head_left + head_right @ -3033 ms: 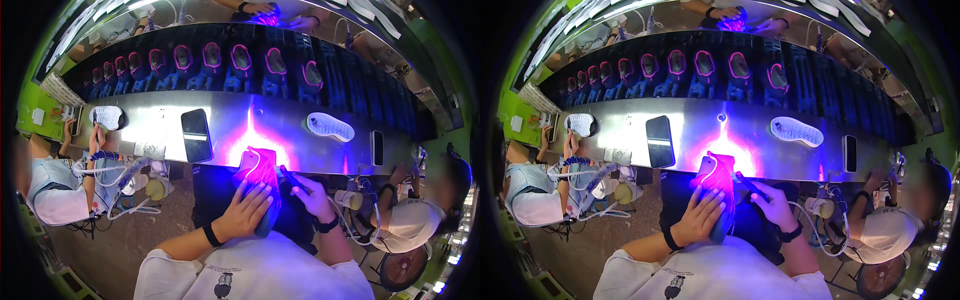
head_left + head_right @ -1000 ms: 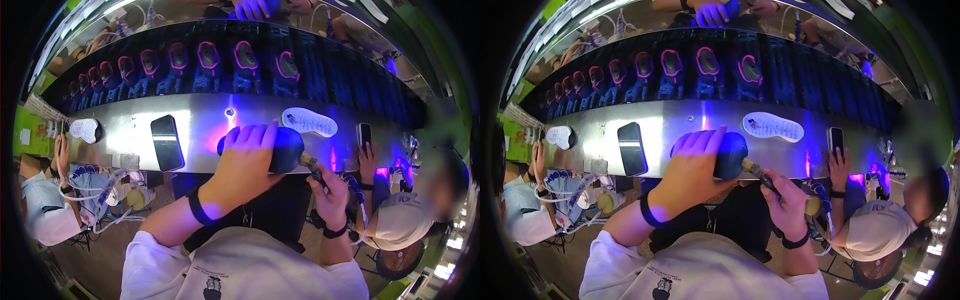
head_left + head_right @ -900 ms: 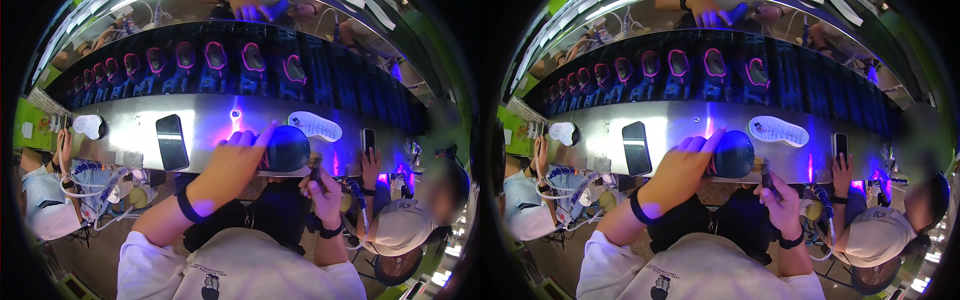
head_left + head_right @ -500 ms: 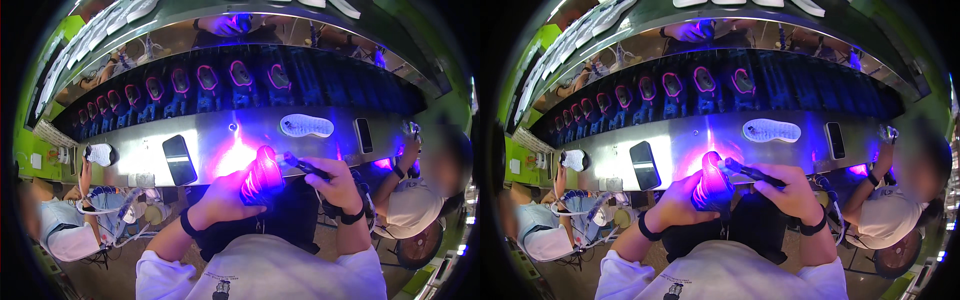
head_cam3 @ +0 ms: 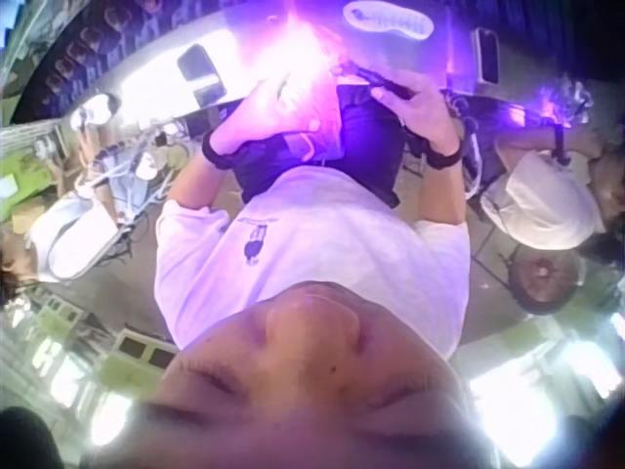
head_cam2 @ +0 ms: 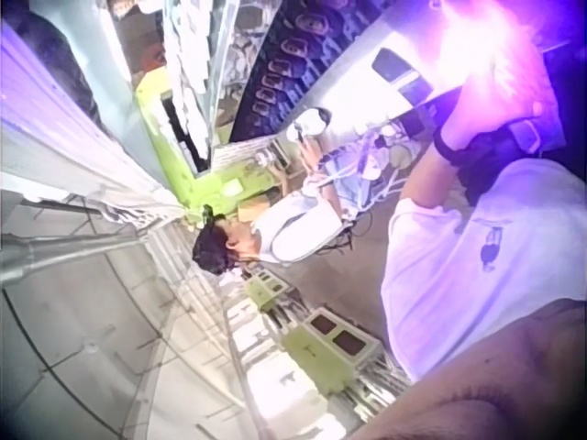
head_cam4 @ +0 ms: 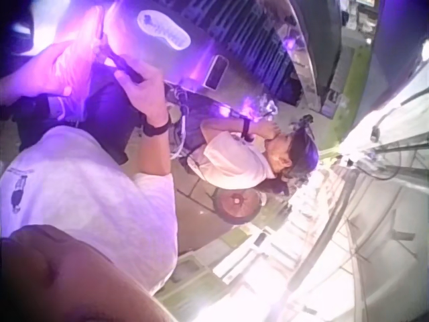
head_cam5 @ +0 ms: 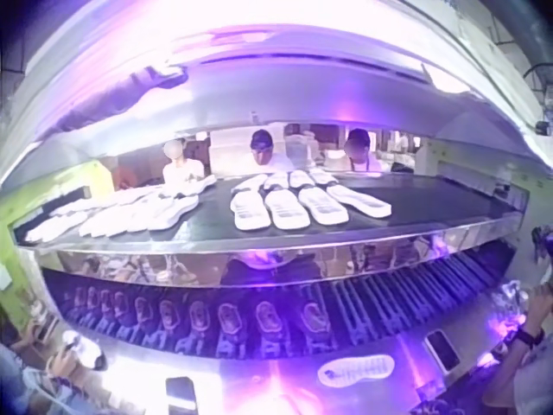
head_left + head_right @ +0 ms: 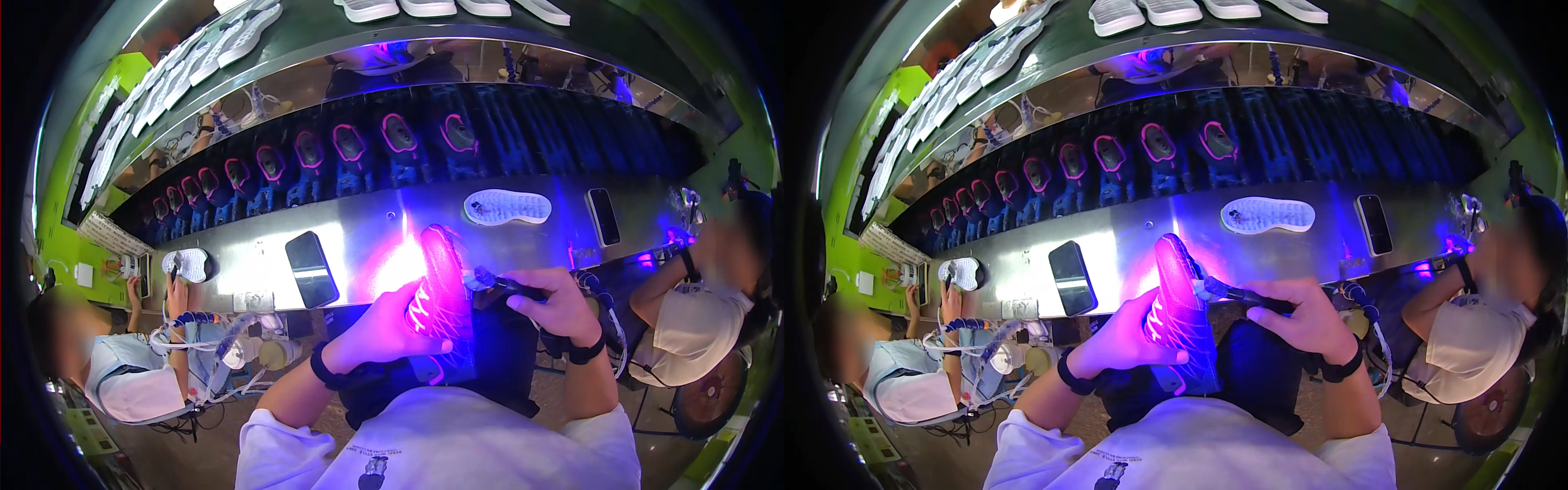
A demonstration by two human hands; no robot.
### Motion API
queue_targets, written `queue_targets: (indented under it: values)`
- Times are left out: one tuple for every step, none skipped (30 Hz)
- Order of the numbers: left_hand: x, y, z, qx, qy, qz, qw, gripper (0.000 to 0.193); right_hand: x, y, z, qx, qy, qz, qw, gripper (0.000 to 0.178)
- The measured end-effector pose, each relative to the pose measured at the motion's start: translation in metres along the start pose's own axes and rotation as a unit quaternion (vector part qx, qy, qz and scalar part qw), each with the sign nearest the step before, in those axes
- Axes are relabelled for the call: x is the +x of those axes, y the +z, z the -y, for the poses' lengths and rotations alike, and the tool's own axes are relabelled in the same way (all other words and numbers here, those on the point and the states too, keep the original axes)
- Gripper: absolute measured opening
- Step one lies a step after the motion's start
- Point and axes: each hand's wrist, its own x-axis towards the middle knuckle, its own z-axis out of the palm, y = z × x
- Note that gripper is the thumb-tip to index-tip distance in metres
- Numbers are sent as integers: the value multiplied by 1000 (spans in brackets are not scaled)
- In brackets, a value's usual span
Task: The worker is using a specialized tool to apply adhesive or a similar substance to the edges and soles of shoe uppers before placing them on a conveyor belt.
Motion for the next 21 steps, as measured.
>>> queue_targets:
  values:
    - [3,2,-2,-34,-6,-5,999,82,-3,-1,-7,5,-5,-6,1000,41]
    - [6,3,-1,-33,-8,-2,999,82,-5,-1,-12,10,-9,-11,1000,41]
    - [7,4,0,-52,-30,-3,998,81,-7,-1,-14,13,-7,-12,1000,41]
    - [9,5,1,-71,-52,-4,996,79,-9,-1,-17,4,0,-22,1000,40]
    - [10,7,2,-71,-55,-3,996,79,-11,0,-20,-5,8,-33,999,39]
    - [12,10,4,-94,-73,-8,993,74,-14,1,-25,-3,10,-35,999,39]
    - [14,12,5,-116,-91,-12,989,70,-16,3,-32,1,14,-53,999,39]
    - [17,13,5,-116,-93,-10,989,70,-19,5,-38,6,18,-71,997,38]
    - [19,14,2,-133,-114,-10,984,68,-20,7,-42,7,21,-72,997,38]
    - [22,16,1,-150,-135,-11,979,67,-20,10,-45,10,34,-78,996,38]
    - [24,18,3,-150,-137,-9,979,67,-22,12,-49,13,48,-85,995,37]
    - [24,20,6,-186,-142,-20,972,66,-23,16,-54,14,49,-86,995,37]
    - [24,22,9,-221,-146,-32,964,66,-25,22,-61,33,52,-91,994,37]
    - [24,23,9,-221,-147,-30,964,66,-28,25,-63,53,54,-95,993,37]
    - [24,24,10,-240,-146,-38,959,66,-32,27,-59,53,54,-95,993,37]
    - [23,24,11,-258,-144,-47,954,66,-35,27,-51,65,112,-74,989,37]
    - [22,24,11,-259,-144,-47,954,66,-40,28,-43,77,169,-53,981,37]
    - [20,24,11,-278,-133,-50,950,67,-48,26,-41,67,148,-32,986,36]
    - [18,24,10,-298,-122,-52,945,67,-52,21,-39,67,147,-31,986,36]
    - [18,22,9,-298,-122,-53,945,67,-55,16,-37,65,129,-11,989,36]
    - [17,21,8,-288,-121,-37,949,67,-60,14,-34,62,116,8,991,37]
